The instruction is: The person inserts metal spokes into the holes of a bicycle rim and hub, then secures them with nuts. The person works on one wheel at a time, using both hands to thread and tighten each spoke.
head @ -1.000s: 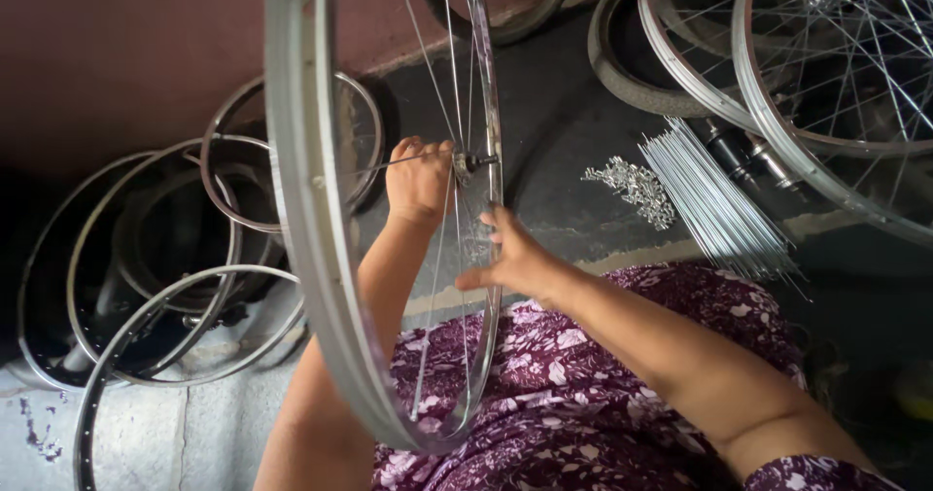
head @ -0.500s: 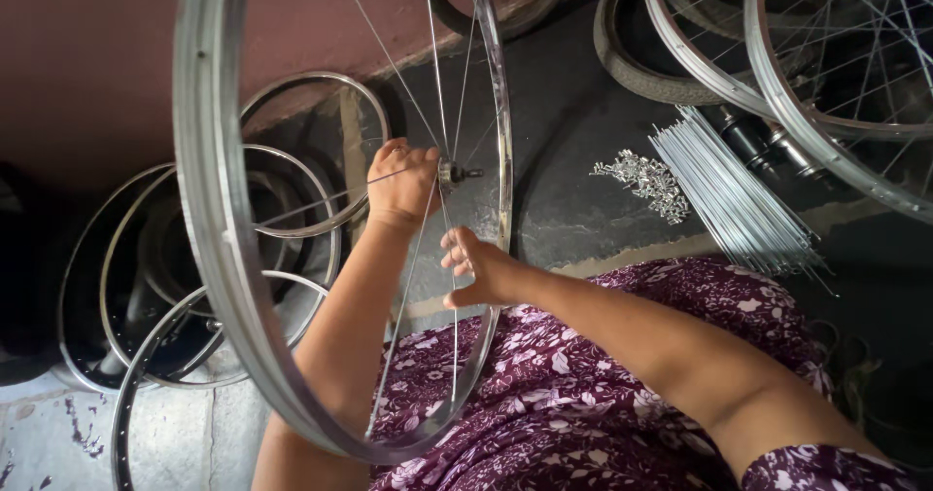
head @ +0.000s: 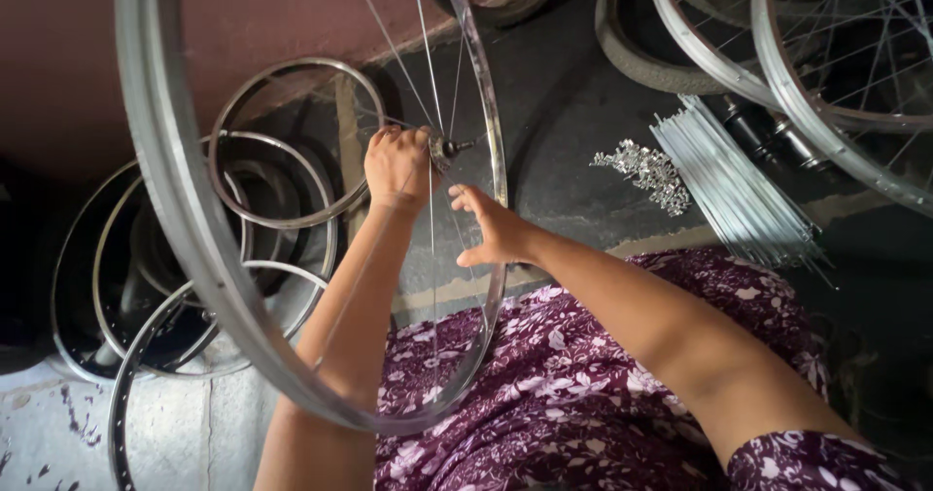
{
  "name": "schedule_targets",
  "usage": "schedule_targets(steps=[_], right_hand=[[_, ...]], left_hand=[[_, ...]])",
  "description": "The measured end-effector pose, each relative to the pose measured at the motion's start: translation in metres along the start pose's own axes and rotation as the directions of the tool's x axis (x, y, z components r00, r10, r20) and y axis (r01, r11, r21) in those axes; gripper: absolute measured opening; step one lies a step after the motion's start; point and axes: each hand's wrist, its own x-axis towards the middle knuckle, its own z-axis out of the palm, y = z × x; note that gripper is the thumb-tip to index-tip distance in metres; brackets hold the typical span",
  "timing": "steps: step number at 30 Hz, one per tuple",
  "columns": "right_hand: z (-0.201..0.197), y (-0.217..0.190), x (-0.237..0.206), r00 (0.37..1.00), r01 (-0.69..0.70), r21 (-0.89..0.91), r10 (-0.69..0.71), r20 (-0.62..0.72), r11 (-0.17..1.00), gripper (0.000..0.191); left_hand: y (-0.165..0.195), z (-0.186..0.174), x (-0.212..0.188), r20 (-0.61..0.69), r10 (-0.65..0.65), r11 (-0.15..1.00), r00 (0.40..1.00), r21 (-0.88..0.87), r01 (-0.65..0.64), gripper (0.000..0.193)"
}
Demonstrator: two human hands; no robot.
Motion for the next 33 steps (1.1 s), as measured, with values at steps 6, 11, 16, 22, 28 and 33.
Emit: schedule_targets(steps=[6, 11, 16, 22, 28, 33], right_hand=[[-0.015, 0.018, -0.007, 1.000, 0.001, -0.374, -0.013, -0.028, 0.927, 0.153], [-0.129, 0.064, -0.043, 0.964, -0.257, -0.686, 0.227, -0.136, 0.681, 0.112], [-0.263, 0.119, -0.127, 0.621, -0.733, -0.650, 0.589, -0.517, 0.203, 0.056], [-0.281, 0.144, -0.186, 0.635, -0.732, -0.681, 0.374, -0.675, 0.013, 0.063], [-0.281, 0.143, -0.173, 0.395, -0.748, -0.652, 0.705, -0.589, -0.126, 0.063], [-0.282, 0.170, -0.182, 0.394, -0.772, -0.633, 0.733, -0.555, -0.064, 0.050]], left_hand=[[0.006, 0.001, -0.006, -0.043, 0.037, 0.999, 0.998, 0.023, -0.036, 0.038], [0.005, 0.003, -0.015, -0.057, 0.019, 0.999, 0.998, 0.031, -0.017, 0.044], [0.003, 0.002, -0.026, -0.132, 0.022, 1.000, 0.991, -0.015, -0.024, 0.033], [0.009, 0.000, -0.021, -0.137, -0.013, 0.998, 0.990, -0.058, 0.006, 0.022], [0.022, -0.001, -0.017, -0.116, -0.009, 0.997, 0.993, -0.076, 0.000, 0.023], [0.021, -0.001, -0.020, -0.152, -0.036, 0.996, 0.988, -0.081, 0.024, 0.028]])
